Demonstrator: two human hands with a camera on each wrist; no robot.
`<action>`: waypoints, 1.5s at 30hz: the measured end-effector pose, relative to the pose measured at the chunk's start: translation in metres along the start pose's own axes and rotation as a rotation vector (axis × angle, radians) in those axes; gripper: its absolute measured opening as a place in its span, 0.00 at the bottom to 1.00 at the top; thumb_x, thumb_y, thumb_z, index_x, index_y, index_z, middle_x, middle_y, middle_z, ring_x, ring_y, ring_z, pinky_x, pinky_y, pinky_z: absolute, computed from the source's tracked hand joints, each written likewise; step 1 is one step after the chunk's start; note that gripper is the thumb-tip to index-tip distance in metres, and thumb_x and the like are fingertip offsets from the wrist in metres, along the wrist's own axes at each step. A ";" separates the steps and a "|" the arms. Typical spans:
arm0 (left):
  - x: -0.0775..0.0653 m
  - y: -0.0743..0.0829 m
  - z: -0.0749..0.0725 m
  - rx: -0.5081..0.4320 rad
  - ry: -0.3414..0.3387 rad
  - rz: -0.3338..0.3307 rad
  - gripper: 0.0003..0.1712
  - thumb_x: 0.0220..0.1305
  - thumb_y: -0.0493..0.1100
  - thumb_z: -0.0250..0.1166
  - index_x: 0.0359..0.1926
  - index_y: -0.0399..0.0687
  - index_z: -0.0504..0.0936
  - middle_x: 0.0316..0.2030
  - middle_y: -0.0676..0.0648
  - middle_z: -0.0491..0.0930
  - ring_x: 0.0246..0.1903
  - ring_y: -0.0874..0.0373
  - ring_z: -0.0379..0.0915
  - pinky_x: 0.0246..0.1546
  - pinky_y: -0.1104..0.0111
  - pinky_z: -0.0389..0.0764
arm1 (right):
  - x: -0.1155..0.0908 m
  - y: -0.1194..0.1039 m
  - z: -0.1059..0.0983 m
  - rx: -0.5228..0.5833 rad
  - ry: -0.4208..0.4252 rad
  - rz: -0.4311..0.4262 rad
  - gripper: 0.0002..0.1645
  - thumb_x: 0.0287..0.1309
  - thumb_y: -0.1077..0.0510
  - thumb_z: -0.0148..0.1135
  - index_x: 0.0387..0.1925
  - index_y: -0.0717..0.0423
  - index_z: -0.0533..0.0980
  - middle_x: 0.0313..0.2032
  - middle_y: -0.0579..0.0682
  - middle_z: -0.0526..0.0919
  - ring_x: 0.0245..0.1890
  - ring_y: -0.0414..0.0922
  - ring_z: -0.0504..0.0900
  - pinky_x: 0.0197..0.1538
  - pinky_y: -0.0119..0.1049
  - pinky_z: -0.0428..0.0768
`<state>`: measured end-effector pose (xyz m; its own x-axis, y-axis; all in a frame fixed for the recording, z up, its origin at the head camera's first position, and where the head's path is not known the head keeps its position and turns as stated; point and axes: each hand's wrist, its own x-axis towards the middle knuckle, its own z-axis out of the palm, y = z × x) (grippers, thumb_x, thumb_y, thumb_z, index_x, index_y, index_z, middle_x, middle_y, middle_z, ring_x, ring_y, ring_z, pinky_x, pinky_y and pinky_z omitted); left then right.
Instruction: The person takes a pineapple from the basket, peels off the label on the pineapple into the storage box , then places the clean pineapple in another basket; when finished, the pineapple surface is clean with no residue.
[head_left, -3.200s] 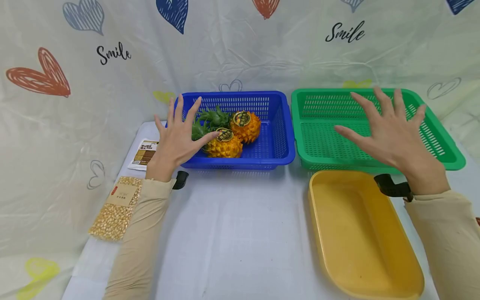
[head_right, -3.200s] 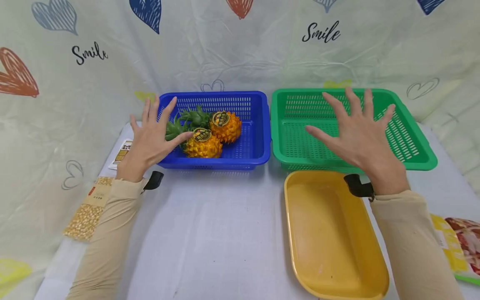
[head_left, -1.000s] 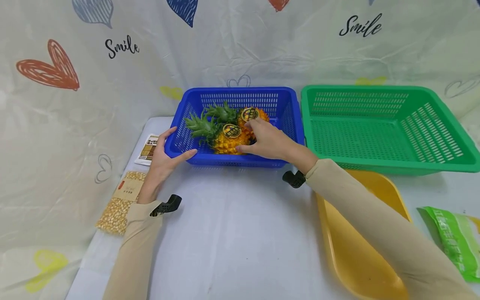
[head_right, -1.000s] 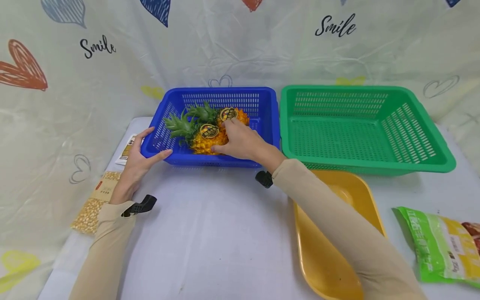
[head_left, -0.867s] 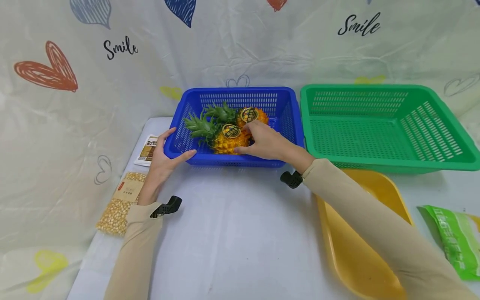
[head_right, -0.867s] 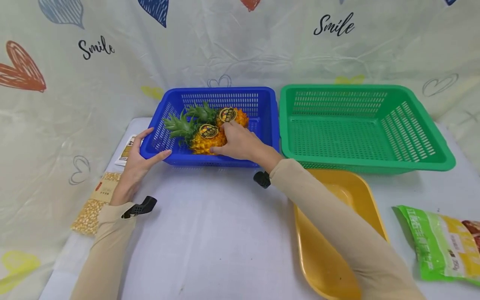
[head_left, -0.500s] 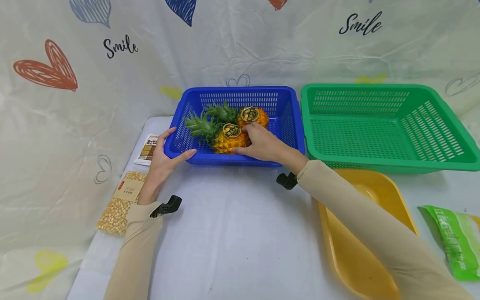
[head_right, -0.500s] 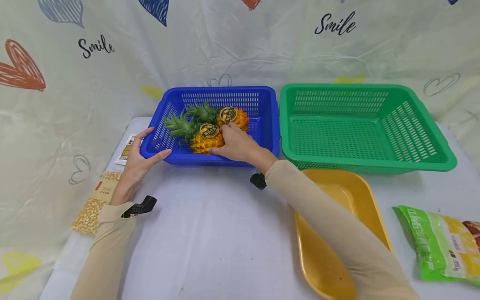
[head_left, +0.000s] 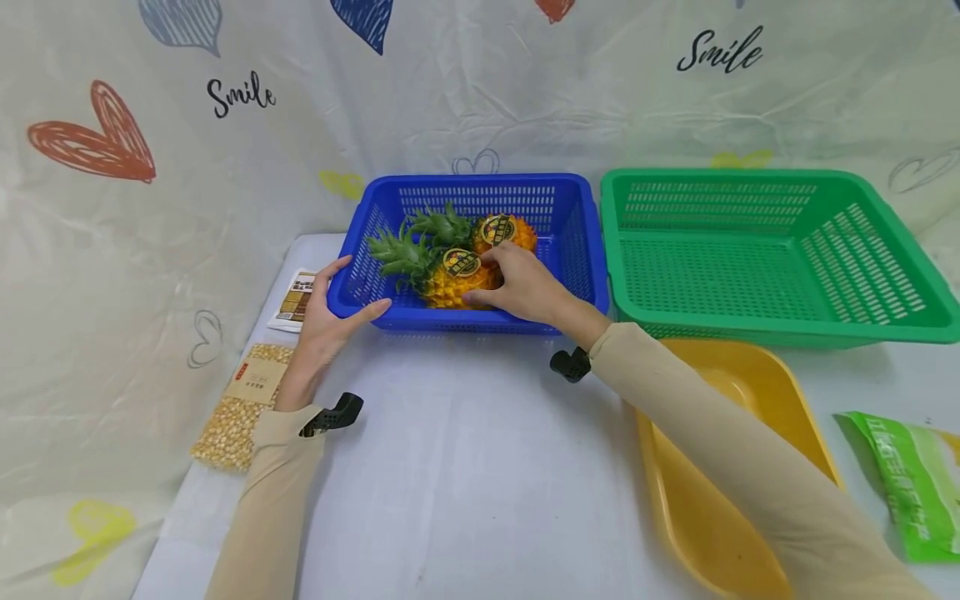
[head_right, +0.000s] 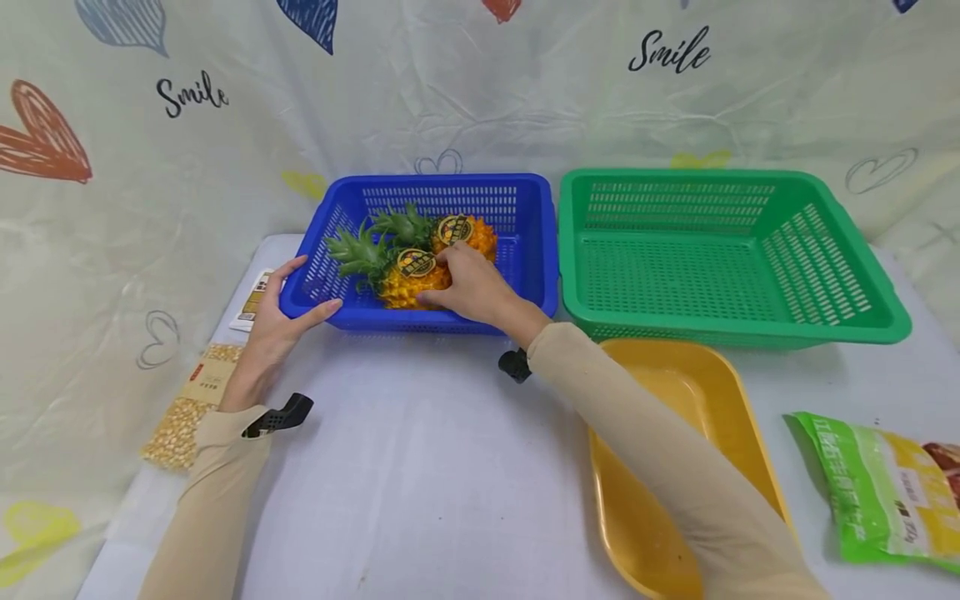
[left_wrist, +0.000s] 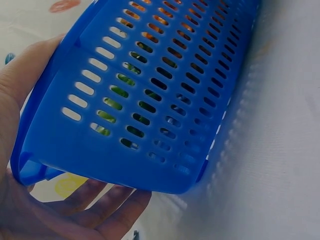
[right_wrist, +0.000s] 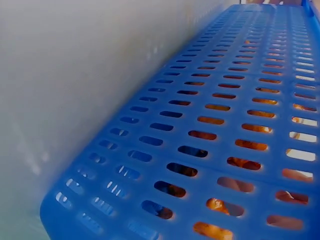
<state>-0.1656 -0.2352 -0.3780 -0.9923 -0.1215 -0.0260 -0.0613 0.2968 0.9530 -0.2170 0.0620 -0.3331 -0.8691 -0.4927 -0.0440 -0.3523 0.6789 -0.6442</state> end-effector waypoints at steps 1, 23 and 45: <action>0.000 0.000 0.000 0.000 -0.002 0.002 0.54 0.60 0.50 0.78 0.81 0.64 0.57 0.80 0.43 0.52 0.74 0.43 0.56 0.75 0.49 0.61 | 0.000 0.001 0.000 0.008 0.009 -0.004 0.41 0.67 0.48 0.72 0.70 0.69 0.70 0.63 0.63 0.76 0.59 0.56 0.76 0.65 0.49 0.77; -0.001 -0.003 0.000 -0.007 0.008 0.010 0.54 0.60 0.52 0.78 0.81 0.65 0.57 0.80 0.45 0.51 0.75 0.43 0.54 0.75 0.48 0.59 | 0.004 -0.003 -0.004 0.141 0.087 -0.025 0.58 0.59 0.57 0.79 0.81 0.59 0.53 0.58 0.62 0.79 0.54 0.55 0.79 0.61 0.49 0.79; -0.002 -0.004 0.002 -0.013 0.013 0.026 0.53 0.62 0.50 0.77 0.81 0.63 0.56 0.80 0.44 0.53 0.75 0.43 0.54 0.76 0.47 0.59 | -0.006 0.002 -0.005 0.023 -0.105 0.156 0.45 0.66 0.44 0.72 0.71 0.68 0.67 0.52 0.62 0.84 0.45 0.51 0.81 0.54 0.45 0.81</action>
<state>-0.1639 -0.2339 -0.3828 -0.9920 -0.1264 0.0023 -0.0345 0.2879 0.9570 -0.2139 0.0694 -0.3299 -0.8712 -0.4370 -0.2237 -0.2066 0.7397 -0.6404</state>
